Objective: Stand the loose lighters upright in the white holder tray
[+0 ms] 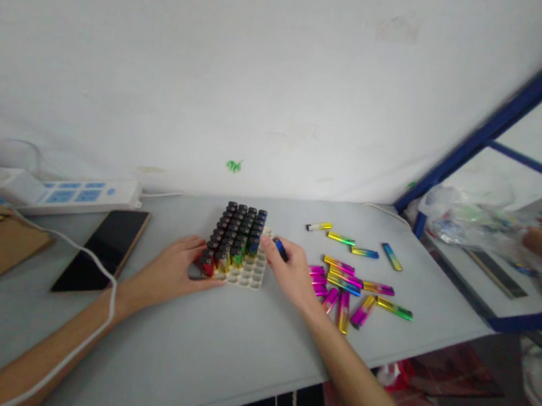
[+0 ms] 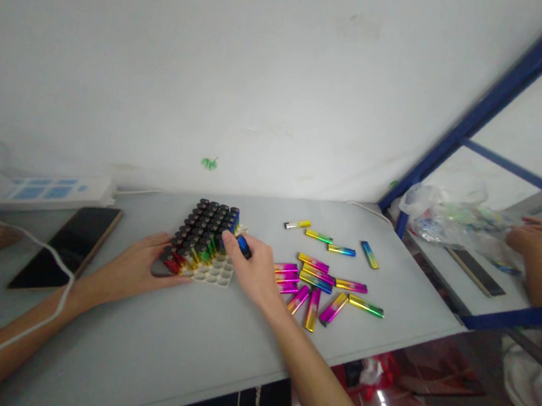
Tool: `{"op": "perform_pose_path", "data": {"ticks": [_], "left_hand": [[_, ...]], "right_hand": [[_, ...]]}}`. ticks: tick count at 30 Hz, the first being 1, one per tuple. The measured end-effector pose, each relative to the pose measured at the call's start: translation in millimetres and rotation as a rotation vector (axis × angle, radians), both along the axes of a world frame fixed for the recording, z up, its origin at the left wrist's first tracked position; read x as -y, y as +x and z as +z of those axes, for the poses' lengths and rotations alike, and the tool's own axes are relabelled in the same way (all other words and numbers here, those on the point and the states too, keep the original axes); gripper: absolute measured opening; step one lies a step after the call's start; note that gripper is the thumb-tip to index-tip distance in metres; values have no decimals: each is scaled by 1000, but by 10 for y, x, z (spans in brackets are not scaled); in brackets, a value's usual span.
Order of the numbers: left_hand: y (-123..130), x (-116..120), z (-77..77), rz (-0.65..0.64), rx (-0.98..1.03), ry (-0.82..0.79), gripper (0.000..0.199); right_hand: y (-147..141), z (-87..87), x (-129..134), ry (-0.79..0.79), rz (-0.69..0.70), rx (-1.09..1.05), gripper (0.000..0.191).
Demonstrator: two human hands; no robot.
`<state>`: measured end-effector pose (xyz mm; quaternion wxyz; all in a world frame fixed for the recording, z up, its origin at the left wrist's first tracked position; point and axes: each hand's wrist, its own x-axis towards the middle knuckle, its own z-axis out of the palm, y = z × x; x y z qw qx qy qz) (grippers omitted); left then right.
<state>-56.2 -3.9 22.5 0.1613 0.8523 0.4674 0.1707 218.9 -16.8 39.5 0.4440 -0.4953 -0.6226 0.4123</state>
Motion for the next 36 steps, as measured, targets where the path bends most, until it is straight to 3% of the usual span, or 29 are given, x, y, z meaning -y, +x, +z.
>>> {"op": "perform_pose_path", "data": {"ticks": [3, 8, 14, 19, 23, 26, 30, 36], "left_hand": [[-5, -7, -4, -2, 14, -6, 47], [-3, -11, -13, 21, -3, -16, 51], [2, -3, 0, 16, -14, -20, 49], [17, 16, 30, 15, -13, -12, 48], [24, 13, 30, 5, -35, -13, 48], [17, 0, 6, 19, -46, -7, 51], [2, -15, -32, 16, -23, 0, 53], [0, -20, -62, 10, -19, 5, 53]], "right_hand": [[11, 14, 13, 23, -61, 68, 53], [43, 47, 21, 43, -33, 97, 39], [70, -16, 21, 20, -44, 65, 47], [158, -99, -30, 97, 50, 24, 41], [191, -66, -29, 259, 3, 143, 37], [172, -58, -6, 271, -7, 226, 36], [141, -147, -16, 309, 47, 241, 34], [163, -227, -23, 385, 152, 483, 18]]}}
